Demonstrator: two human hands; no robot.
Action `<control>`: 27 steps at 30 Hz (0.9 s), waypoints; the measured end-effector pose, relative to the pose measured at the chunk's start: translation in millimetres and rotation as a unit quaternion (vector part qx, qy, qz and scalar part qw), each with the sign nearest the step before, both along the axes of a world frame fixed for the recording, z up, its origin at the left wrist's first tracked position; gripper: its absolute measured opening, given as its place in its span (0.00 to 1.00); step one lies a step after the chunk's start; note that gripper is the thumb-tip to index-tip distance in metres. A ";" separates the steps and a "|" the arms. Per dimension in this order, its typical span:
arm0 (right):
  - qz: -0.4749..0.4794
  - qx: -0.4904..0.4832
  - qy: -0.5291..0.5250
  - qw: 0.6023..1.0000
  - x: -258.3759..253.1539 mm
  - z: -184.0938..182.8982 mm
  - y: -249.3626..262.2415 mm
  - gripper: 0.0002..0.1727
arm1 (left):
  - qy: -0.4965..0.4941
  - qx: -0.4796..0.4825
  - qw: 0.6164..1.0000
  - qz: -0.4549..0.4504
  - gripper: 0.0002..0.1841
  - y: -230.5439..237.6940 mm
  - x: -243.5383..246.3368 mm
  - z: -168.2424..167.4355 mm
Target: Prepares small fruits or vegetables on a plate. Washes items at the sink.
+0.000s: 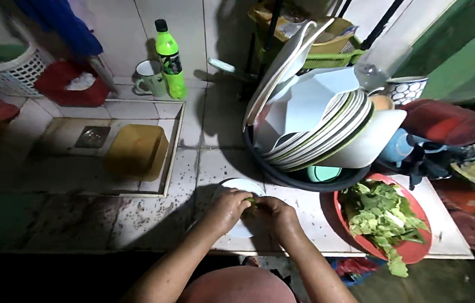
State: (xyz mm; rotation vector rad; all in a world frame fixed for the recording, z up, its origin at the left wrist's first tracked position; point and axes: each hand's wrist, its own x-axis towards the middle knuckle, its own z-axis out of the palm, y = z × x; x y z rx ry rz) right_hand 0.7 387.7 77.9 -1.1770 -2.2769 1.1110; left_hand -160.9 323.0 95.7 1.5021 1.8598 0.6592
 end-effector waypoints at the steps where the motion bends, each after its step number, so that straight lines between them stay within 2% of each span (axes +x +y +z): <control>1: -0.002 0.011 0.004 1.000 -0.5 -0.9 -1.4 0.12 | 0.000 0.003 1.000 0.002 0.14 -1.4 -0.4 2.0; 6: -0.004 0.056 0.044 0.997 2.5 -3.3 -2.1 0.10 | 0.019 0.019 1.000 -0.005 0.13 -7.7 -2.1 7.6; 11: -0.007 0.059 0.006 0.998 -2.9 3.9 -2.5 0.09 | 0.069 0.079 0.994 -0.030 0.11 -12.1 -6.0 -4.1; 18: -0.002 0.046 -0.055 0.997 -9.1 -0.3 -2.3 0.06 | 0.107 0.047 0.992 -0.050 0.11 -9.4 -5.0 -13.8; 27: -0.005 0.018 -0.151 0.988 -20.4 -10.5 -7.2 0.13 | 0.158 0.033 0.984 -0.080 0.10 -4.8 1.5 -27.0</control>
